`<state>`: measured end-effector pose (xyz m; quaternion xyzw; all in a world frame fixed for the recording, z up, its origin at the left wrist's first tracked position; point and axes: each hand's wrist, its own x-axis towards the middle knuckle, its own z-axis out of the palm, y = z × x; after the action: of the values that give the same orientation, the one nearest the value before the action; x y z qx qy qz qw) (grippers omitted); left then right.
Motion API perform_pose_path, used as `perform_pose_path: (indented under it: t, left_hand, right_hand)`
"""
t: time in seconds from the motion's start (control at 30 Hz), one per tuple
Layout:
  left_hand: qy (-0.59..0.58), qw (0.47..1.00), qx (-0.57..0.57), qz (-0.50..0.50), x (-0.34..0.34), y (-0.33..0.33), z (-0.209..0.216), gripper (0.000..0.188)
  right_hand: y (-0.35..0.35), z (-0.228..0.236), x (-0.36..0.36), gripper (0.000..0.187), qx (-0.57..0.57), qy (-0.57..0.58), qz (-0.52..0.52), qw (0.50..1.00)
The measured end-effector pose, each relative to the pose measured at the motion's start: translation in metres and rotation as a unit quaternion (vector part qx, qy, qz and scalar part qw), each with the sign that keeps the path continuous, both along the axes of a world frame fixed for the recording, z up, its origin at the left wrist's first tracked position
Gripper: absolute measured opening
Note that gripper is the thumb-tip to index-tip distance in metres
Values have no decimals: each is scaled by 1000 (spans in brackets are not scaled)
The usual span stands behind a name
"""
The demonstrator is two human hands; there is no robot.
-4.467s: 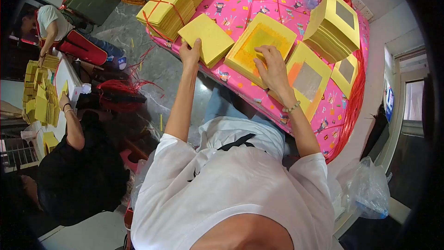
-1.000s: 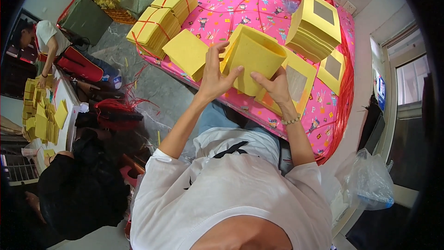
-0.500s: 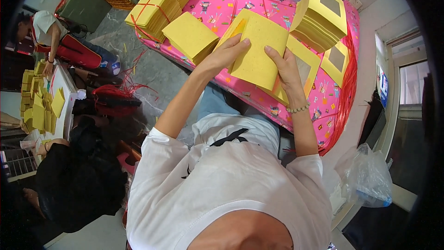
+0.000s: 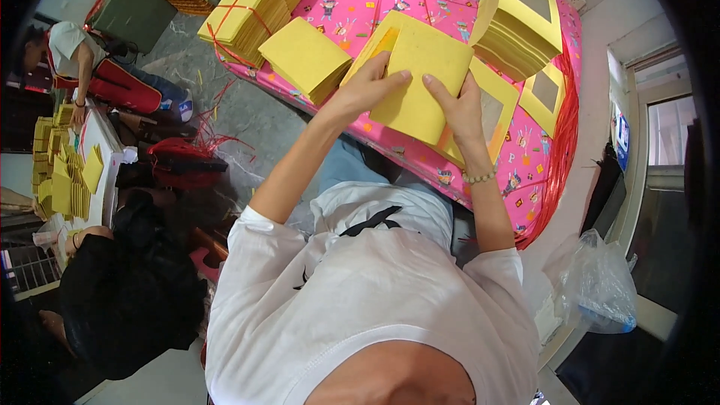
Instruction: Sorting and stacking sheets of joss paper on a table.
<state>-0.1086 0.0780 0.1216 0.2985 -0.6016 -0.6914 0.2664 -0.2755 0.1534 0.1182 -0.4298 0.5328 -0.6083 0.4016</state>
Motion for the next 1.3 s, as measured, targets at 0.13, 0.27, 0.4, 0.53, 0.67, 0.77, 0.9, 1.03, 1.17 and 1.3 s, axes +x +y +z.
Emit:
perform_pose_path:
  t: [0.13, 0.27, 0.4, 0.53, 0.67, 0.77, 0.9, 1.03, 1.17, 1.3]
  left_hand:
    - [44, 996, -49, 63, -8, 22, -2, 41]
    - [115, 981, -97, 119, -17, 38, -7, 40]
    - [101, 966, -187, 151, -17, 41, -12, 33]
    - [88, 978, -149, 119, -11, 49, -3, 33]
    - [65, 973, -176, 131, -9, 51, -4, 32]
    - [116, 963, -184, 160, -11, 50, -2, 32]
    - [138, 981, -51, 128, -11, 42, 8, 34]
    - [64, 995, 51, 49, -3, 23, 11, 36]
    - [37, 994, 78, 70, -8, 18, 0, 33]
    - [6, 992, 104, 71, -9, 16, -2, 31]
  right_hand:
    - [7, 4, 5, 51, -55, 38, -16, 998]
    - [15, 13, 8, 52, -79, 31, -8, 996]
    - [21, 15, 9, 55, -97, 1, 12, 995]
    - [24, 16, 11, 56, -109, -15, 11, 994]
    - [25, 18, 12, 57, -116, -8, 12, 993]
    - [27, 21, 13, 57, -105, -27, 19, 994]
    - [21, 21, 4, 46, -58, 22, 31, 998]
    - [10, 11, 1, 38, 9, -25, 29, 999]
    - [2, -4, -1, 37, 47, -53, 32, 997]
    - [-1, -6, 1, 38, 71, -103, 35, 992]
